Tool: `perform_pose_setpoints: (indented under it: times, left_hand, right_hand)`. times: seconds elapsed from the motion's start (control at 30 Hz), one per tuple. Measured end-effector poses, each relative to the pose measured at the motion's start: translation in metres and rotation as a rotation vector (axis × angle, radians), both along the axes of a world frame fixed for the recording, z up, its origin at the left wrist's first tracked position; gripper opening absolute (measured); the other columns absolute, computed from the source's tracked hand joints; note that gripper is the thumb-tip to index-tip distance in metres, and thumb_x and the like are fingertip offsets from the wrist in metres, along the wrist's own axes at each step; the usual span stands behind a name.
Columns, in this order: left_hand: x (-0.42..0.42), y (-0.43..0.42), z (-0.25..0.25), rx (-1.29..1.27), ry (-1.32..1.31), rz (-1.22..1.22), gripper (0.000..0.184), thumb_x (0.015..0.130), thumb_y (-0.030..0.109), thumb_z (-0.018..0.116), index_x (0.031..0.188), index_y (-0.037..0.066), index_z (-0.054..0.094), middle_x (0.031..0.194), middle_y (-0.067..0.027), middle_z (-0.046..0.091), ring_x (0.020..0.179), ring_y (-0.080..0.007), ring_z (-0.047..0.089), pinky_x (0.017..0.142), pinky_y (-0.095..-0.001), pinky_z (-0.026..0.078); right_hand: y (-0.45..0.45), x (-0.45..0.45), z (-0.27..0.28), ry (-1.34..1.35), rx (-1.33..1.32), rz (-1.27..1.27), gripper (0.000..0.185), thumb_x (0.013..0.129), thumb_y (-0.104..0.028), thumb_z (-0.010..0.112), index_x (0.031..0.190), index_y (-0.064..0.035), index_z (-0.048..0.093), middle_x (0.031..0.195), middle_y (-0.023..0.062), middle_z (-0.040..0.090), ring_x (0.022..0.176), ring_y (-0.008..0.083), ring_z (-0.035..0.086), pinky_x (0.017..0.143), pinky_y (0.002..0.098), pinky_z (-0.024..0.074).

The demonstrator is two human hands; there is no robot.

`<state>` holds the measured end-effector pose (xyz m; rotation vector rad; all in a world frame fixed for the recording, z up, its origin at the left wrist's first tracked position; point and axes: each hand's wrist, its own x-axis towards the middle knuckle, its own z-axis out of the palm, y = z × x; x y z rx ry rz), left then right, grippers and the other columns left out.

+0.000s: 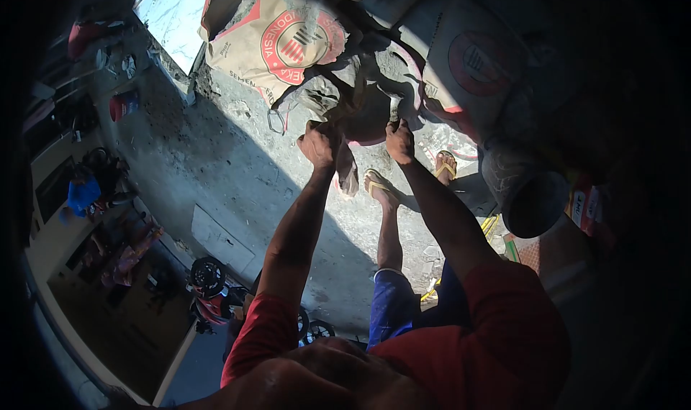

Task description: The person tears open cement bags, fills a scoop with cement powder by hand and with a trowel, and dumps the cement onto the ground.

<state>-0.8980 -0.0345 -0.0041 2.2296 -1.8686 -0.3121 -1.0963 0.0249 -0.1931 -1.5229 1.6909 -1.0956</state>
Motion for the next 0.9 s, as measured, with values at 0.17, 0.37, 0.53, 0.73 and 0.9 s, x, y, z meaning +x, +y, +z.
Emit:
perform_pose_setpoints:
  times: [0.17, 0.37, 0.53, 0.73, 0.9]
  left_hand:
    - [-0.025, -0.022, 0.038, 0.179, 0.211, 0.222, 0.026, 0.07, 0.013, 0.053, 0.088, 0.004, 0.067, 0.099, -0.014, 0.064, 0.085, -0.0327, 0.06, 0.075, -0.0425, 0.041]
    - [-0.015, -0.028, 0.025, 0.158, 0.246, 0.455, 0.028, 0.069, 0.027, 0.069, 0.086, 0.005, 0.064, 0.082, -0.0161, 0.067, 0.08, -0.0346, 0.064, 0.07, -0.0427, 0.047]
    - [-0.032, -0.032, 0.053, 0.177, 0.241, 0.419, 0.028, 0.069, 0.027, 0.07, 0.088, 0.006, 0.065, 0.084, -0.0153, 0.067, 0.082, -0.0349, 0.063, 0.072, -0.0428, 0.047]
    - [-0.032, -0.022, 0.037, 0.19, 0.187, 0.461, 0.019, 0.07, 0.012, 0.061, 0.087, 0.004, 0.065, 0.083, -0.015, 0.068, 0.079, -0.0327, 0.064, 0.07, -0.0395, 0.047]
    - [-0.029, -0.019, 0.032, 0.18, 0.158, 0.479, 0.018, 0.071, 0.014, 0.062, 0.086, 0.005, 0.066, 0.083, -0.0154, 0.067, 0.08, -0.0334, 0.064, 0.071, -0.0402, 0.047]
  right_hand:
    - [-0.003, -0.022, 0.059, 0.579, 0.13, 0.381, 0.023, 0.091, -0.023, 0.045, 0.103, -0.0093, 0.059, 0.106, 0.0216, 0.058, 0.086, 0.0356, 0.058, 0.077, 0.041, 0.0478]
    - [0.003, -0.015, 0.046, 0.649, 0.031, 0.394, 0.013, 0.083, -0.019, 0.053, 0.093, -0.0129, 0.059, 0.106, 0.0179, 0.061, 0.081, 0.0297, 0.058, 0.071, 0.0356, 0.0485]
    - [0.031, 0.006, -0.016, 0.659, 0.022, 0.03, 0.034, 0.081, -0.033, 0.059, 0.102, -0.0071, 0.064, 0.093, 0.0192, 0.063, 0.074, 0.0298, 0.06, 0.065, 0.0371, 0.0506]
    - [0.031, 0.0, -0.012, 0.596, -0.099, -0.025, 0.043, 0.08, -0.035, 0.06, 0.111, -0.004, 0.059, 0.078, 0.0158, 0.06, 0.067, 0.0299, 0.062, 0.062, 0.0385, 0.0514]
    - [0.0, -0.019, 0.062, 0.233, 0.343, 0.024, 0.041, 0.083, -0.031, 0.057, 0.113, -0.0033, 0.055, 0.083, 0.0179, 0.061, 0.073, 0.0316, 0.062, 0.065, 0.0404, 0.0518]
